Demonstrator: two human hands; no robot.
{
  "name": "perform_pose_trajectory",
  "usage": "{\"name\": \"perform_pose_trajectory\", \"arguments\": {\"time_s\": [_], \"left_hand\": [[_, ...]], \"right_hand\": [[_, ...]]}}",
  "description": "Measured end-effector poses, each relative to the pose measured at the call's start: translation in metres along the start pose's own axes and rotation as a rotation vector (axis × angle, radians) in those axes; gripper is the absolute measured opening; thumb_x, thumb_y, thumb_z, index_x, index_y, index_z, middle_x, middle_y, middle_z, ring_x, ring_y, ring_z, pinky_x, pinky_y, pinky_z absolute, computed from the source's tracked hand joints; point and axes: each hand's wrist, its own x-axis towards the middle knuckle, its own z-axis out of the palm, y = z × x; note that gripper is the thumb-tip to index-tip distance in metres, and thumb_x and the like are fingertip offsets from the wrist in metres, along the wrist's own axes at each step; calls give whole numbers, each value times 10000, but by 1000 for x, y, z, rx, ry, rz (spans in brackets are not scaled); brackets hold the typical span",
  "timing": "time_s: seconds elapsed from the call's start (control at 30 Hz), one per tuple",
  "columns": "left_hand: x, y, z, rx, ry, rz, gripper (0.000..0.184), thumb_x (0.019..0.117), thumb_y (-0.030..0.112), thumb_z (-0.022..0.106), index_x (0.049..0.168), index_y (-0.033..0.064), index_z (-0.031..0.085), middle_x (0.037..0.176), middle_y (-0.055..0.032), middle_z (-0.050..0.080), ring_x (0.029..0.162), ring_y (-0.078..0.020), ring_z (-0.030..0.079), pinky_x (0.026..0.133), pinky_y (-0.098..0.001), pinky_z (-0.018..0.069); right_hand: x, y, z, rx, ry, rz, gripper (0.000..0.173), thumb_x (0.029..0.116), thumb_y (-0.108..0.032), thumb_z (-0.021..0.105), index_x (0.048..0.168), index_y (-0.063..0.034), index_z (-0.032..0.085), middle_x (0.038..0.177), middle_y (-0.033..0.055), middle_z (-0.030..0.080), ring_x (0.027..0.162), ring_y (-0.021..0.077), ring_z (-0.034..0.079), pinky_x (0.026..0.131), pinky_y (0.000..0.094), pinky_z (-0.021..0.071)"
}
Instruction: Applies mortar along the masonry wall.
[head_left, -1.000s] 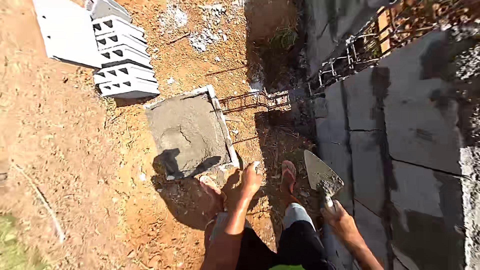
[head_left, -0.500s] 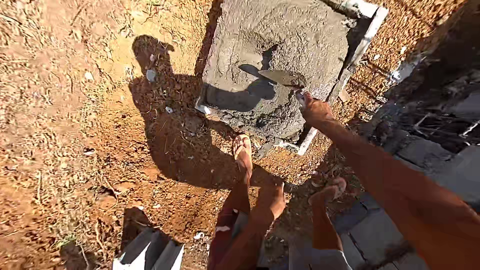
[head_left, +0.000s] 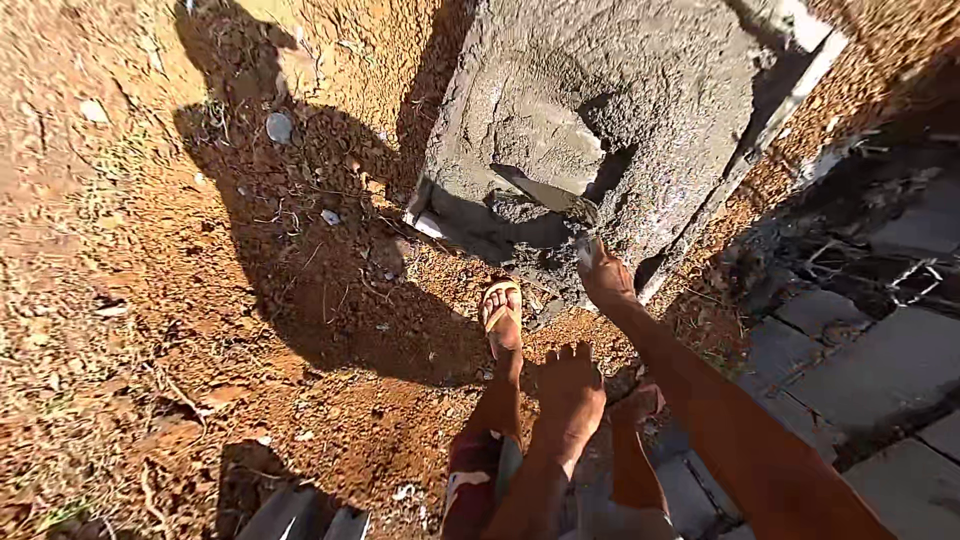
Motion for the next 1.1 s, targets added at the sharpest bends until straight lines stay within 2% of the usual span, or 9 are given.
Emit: {"name": "perform_pose_trajectory", "arguments": {"time_s": [0.1,0.17,0.23,0.37,0.57,0.73,0.8,0.93,1.1], "left_hand": [[0,-5,10,36,-104,-47,492,1071,319,466,1517,112,479,1468,-217,539,1371,-450,484,1066,-666,408],[-5,-4,16,39,-187,-35,499,1061,332,479,1500,96,493,1438,-239,555,1345,-468,503,1043,-675,421],[-6,-2,14,11,-201,-10,525,1062,395,466,1499,106,496,1433,-228,563,1341,-457,509,1029,-668,428],[1,-9,12,-26,-172,-4,479,1077,339,431,1503,130,495,1451,-214,549,1351,-449,499,1020,-645,452],[1,-14,0,-94,-198,23,469,1067,330,473,1490,132,508,1423,-204,570,1334,-430,515,1024,-633,449],[2,-26,-7,-138,-98,19,476,1069,326,468,1505,140,502,1420,-205,574,1321,-426,533,1003,-613,482],[4,-27,0,-120,-98,-2,477,1073,329,464,1511,144,496,1425,-206,573,1328,-430,529,1005,-617,480],[11,-22,20,-79,-104,-39,473,1070,320,465,1502,132,507,1424,-199,580,1330,-419,531,1027,-615,465],[18,-18,61,52,-99,-72,501,1084,354,428,1519,111,484,1423,-210,578,1336,-411,532,1054,-601,458]], "right_hand": [[-29,6,-16,144,48,197,591,1072,-390,534,1528,-38,398,1229,311,654,1159,492,638,994,643,485],[-35,7,-9,148,28,286,593,1088,-349,500,1527,16,341,1235,316,646,1190,466,633,1023,603,484],[-27,-7,5,97,-97,286,587,1088,-273,476,1549,41,292,1310,328,605,1245,452,606,1059,581,469],[6,-40,31,-20,-227,141,622,1051,-245,551,1562,-2,292,1293,333,608,1208,483,618,1004,632,491],[48,-58,10,-191,-159,-54,495,1026,-207,579,1479,-44,460,1173,349,654,1100,555,637,882,731,479],[71,-111,15,-276,-207,-159,479,995,-183,604,1440,-48,490,1178,339,648,1093,544,644,858,724,506],[86,-120,20,-248,-240,-283,419,982,-170,622,1361,-13,538,1151,337,646,1075,537,645,855,713,506],[99,-101,22,-66,-300,-421,405,966,-173,686,1307,23,589,1157,323,652,1092,508,639,913,713,481],[47,-44,3,170,-224,-432,422,939,-182,710,1321,-41,600,1116,281,676,1045,469,662,882,690,500]]}}
